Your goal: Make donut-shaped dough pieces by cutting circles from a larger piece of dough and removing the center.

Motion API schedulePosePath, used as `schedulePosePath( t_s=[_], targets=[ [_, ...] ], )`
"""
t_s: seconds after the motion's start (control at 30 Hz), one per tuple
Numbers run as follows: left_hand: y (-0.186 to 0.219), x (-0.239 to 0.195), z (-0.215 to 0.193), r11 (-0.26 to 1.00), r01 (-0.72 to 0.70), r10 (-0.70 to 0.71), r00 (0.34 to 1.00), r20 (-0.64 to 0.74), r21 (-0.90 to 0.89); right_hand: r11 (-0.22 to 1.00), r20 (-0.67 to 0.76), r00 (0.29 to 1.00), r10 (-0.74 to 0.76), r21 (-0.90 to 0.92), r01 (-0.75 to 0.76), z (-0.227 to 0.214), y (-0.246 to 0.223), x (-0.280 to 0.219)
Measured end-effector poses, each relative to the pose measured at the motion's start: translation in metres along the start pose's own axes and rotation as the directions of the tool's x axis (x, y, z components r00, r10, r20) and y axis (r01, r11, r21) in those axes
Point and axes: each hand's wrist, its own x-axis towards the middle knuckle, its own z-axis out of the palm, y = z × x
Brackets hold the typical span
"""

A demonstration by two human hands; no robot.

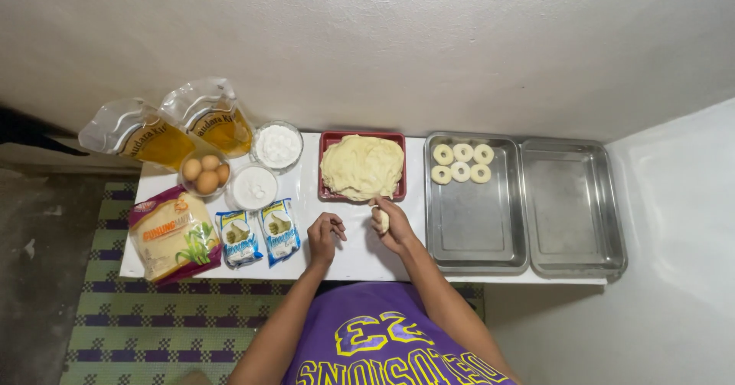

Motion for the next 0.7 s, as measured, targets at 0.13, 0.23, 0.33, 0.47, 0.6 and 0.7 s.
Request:
schedulePosePath(
  t_s=[0.13, 0.23, 0.33, 0.47, 0.6, 0.7],
  targets=[
    [0.003, 0.003, 0.017, 0.998, 0.059, -0.059, 0.998, -0.011, -0.028, 0.989, 0.118, 0.991, -0.058, 0.145, 0.041, 0.028, -0.028, -0.014],
    [0.003, 0.008, 0.029, 0.997, 0.061, -0.061, 0.998, -0.002, -0.053, 0.981, -0.159, 0.975, 0.153, 0.144, -0.131, 0.082, -0.063, -0.036],
    [0.008, 0.005, 0.042, 0.999, 0.052, -0.051, 0.998, -0.048, 0.012, 0.976, -0.273, 0.941, 0.201, -0.031, -0.217, 0.067, -0.052, -0.033],
    [0.046, -0.009, 0.054, 0.967, -0.124, 0.107, 0.991, 0.085, 0.225, 0.983, -0.081, 0.980, 0.184, 0.031, -0.182, 0.023, -0.025, -0.011],
    [0.084, -0.021, 0.071, 0.850, -0.315, 0.219, 0.940, 0.261, 0.421, 0.974, -0.140, 0.968, 0.207, -0.064, -0.218, 0.039, -0.032, -0.013],
    [0.091, -0.019, 0.081, 0.716, -0.398, 0.224, 0.909, 0.351, 0.574, 0.983, -0.135, 0.983, 0.122, -0.119, -0.138, 0.025, -0.017, -0.004]
  ],
)
